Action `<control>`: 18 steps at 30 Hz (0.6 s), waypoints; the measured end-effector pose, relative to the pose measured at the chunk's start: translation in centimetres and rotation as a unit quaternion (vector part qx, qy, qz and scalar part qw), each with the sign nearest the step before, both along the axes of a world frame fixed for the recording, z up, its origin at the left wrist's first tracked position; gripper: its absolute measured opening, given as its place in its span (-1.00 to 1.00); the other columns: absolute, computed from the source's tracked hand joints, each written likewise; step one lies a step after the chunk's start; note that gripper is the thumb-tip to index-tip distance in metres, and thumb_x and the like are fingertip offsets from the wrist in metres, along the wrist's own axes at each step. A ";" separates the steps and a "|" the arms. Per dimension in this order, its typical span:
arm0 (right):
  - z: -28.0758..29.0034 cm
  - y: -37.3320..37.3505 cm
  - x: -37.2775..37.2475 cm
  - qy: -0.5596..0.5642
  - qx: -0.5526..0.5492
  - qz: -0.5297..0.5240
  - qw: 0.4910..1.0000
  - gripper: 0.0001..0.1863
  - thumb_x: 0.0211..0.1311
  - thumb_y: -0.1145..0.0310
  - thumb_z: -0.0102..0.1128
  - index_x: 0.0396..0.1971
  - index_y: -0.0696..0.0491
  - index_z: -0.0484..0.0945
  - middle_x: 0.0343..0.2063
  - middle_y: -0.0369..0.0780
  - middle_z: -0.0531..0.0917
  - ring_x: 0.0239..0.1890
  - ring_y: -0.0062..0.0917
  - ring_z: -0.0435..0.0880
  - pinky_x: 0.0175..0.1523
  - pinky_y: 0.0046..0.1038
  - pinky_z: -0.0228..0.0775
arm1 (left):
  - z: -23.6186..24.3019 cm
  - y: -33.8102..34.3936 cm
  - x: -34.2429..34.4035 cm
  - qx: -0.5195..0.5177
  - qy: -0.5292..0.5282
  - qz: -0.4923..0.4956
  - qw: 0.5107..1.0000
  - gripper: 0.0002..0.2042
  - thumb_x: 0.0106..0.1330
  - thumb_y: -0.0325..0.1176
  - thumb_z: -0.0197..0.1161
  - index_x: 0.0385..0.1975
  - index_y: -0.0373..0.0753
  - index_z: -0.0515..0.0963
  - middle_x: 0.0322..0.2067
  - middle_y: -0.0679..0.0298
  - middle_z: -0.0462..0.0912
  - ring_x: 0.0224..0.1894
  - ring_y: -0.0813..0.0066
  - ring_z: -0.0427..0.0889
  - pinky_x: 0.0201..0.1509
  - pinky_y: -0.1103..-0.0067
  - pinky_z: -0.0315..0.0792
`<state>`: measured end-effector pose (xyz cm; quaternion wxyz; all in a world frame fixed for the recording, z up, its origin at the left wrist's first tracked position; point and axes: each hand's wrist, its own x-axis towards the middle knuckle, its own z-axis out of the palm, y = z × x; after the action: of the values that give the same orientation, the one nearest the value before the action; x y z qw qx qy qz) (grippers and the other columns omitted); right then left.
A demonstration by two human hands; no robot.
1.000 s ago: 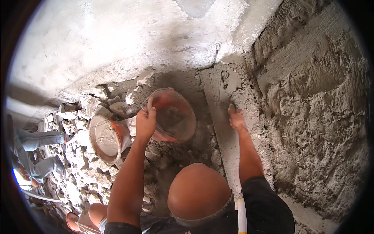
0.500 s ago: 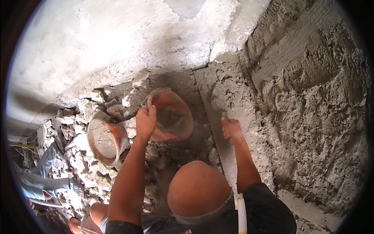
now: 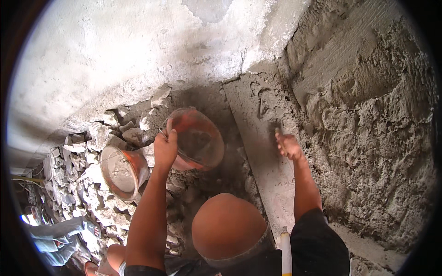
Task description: The person applies cement mixture to a wall using a trowel, scooping the mixture from a bucket and spreading it across the wall surface to fill a gap between structural segments.
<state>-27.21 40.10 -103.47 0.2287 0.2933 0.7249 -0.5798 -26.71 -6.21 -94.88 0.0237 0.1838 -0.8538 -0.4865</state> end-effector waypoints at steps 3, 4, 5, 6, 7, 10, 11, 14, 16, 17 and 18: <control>-2.5 0.9 -4.8 -0.003 0.001 -0.016 1.000 -0.50 0.42 -0.08 0.25 -0.54 0.04 0.49 -0.69 -0.26 0.55 -0.79 -0.53 0.45 -0.72 -0.42 0.29 | 0.6 0.3 0.3 -0.017 0.017 0.006 1.000 -0.65 0.47 -0.25 0.19 -0.01 -0.46 0.64 -0.49 0.13 0.62 -0.40 0.43 0.60 -0.21 0.42 0.50; -4.0 0.9 -6.1 -0.002 -0.010 -0.024 1.000 -0.56 0.42 -0.02 0.26 -0.48 0.05 0.51 -0.65 -0.24 0.56 -0.75 -0.52 0.47 -0.69 -0.41 0.30 | 0.5 -0.1 0.3 -0.020 0.021 0.011 1.000 -0.65 0.47 -0.25 0.19 -0.01 -0.46 0.64 -0.49 0.13 0.62 -0.40 0.43 0.60 -0.21 0.42 0.50; -6.0 1.3 -7.1 0.009 -0.022 -0.031 0.999 -0.62 0.43 0.03 0.27 -0.41 0.05 0.52 -0.61 -0.22 0.57 -0.71 -0.51 0.49 -0.66 -0.41 0.32 | -0.1 -0.4 0.3 -0.038 0.009 0.004 0.999 -0.64 0.47 -0.25 0.18 0.05 -0.43 0.63 -0.47 0.12 0.62 -0.39 0.43 0.60 -0.19 0.42 0.51; -8.6 5.4 -7.4 0.060 -0.104 -0.045 0.992 -0.67 0.43 0.09 0.28 -0.35 0.06 0.54 -0.57 -0.20 0.58 -0.67 -0.50 0.52 -0.63 -0.40 0.34 | -0.7 0.9 -0.7 -0.035 0.005 -0.020 0.999 -0.63 0.47 -0.26 0.18 0.11 -0.41 0.62 -0.46 0.11 0.63 -0.37 0.43 0.61 -0.17 0.41 0.51; -10.1 10.5 -7.8 0.116 -0.174 -0.056 0.976 -0.72 0.43 0.14 0.29 -0.28 0.06 0.55 -0.53 -0.18 0.60 -0.63 -0.49 0.54 -0.61 -0.40 0.35 | -0.9 3.1 -1.9 -0.004 0.022 -0.039 0.999 -0.63 0.47 -0.26 0.18 0.11 -0.41 0.62 -0.46 0.11 0.63 -0.37 0.43 0.61 -0.17 0.41 0.51; -8.9 -1.8 -8.1 0.140 0.068 -0.061 0.986 -0.71 0.39 0.15 0.38 -0.27 0.08 0.56 -0.67 -0.31 0.50 -0.79 -0.59 0.38 -0.68 -0.46 0.18 | -0.1 -0.6 0.8 -0.012 0.028 0.001 1.000 -0.66 0.46 -0.25 0.19 0.01 -0.42 0.65 -0.44 -0.02 0.67 -0.34 0.18 0.72 -0.15 0.32 0.54; -7.2 -2.2 -7.8 0.143 0.067 -0.055 0.986 -0.71 0.39 0.15 0.38 -0.27 0.08 0.56 -0.67 -0.31 0.50 -0.79 -0.59 0.38 -0.68 -0.46 0.18 | -0.1 -0.8 1.0 -0.012 0.031 0.008 0.999 -0.66 0.46 -0.25 0.19 0.01 -0.42 0.65 -0.44 -0.02 0.67 -0.34 0.18 0.72 -0.15 0.32 0.54; -4.7 0.5 -6.2 0.217 0.181 -0.017 0.959 -0.65 0.37 0.09 0.40 -0.38 0.08 0.58 -0.72 -0.35 0.45 -0.74 -0.58 0.41 -0.63 -0.42 0.25 | -0.7 0.5 0.1 -0.010 0.059 0.002 0.998 -0.70 0.47 -0.26 0.20 -0.23 -0.47 0.64 -0.57 0.23 0.55 -0.47 0.48 0.50 -0.31 0.42 0.41; -3.3 1.3 -4.6 0.273 0.269 0.032 0.923 -0.65 0.36 0.11 0.40 -0.36 0.10 0.58 -0.71 -0.28 0.48 -0.70 -0.52 0.46 -0.56 -0.37 0.33 | -0.1 1.2 -0.3 -0.031 0.062 -0.003 0.998 -0.67 0.46 -0.24 0.19 -0.21 -0.47 0.64 -0.53 0.11 0.61 -0.43 0.38 0.59 -0.25 0.38 0.46; -2.2 0.7 -3.3 0.326 0.345 0.080 0.876 -0.66 0.36 0.12 0.40 -0.33 0.13 0.59 -0.70 -0.22 0.50 -0.66 -0.45 0.51 -0.49 -0.31 0.41 | 0.0 1.1 -0.4 -0.037 0.056 0.003 0.998 -0.67 0.46 -0.24 0.19 -0.21 -0.47 0.64 -0.53 0.11 0.61 -0.43 0.38 0.59 -0.25 0.38 0.46; 0.0 -1.7 -1.7 0.321 0.328 0.092 0.884 -0.66 0.36 0.12 0.40 -0.33 0.13 0.59 -0.70 -0.22 0.50 -0.66 -0.45 0.51 -0.49 -0.31 0.41 | -0.2 0.4 -0.1 -0.044 0.036 0.011 0.998 -0.64 0.44 -0.21 0.19 -0.26 -0.49 0.63 -0.46 -0.07 0.65 -0.33 0.09 0.66 -0.18 0.28 0.50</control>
<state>-28.89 38.42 -103.43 -0.0740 0.0814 0.9310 -0.3479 -26.84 -5.79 -95.06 0.0682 0.1741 -0.8708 -0.4547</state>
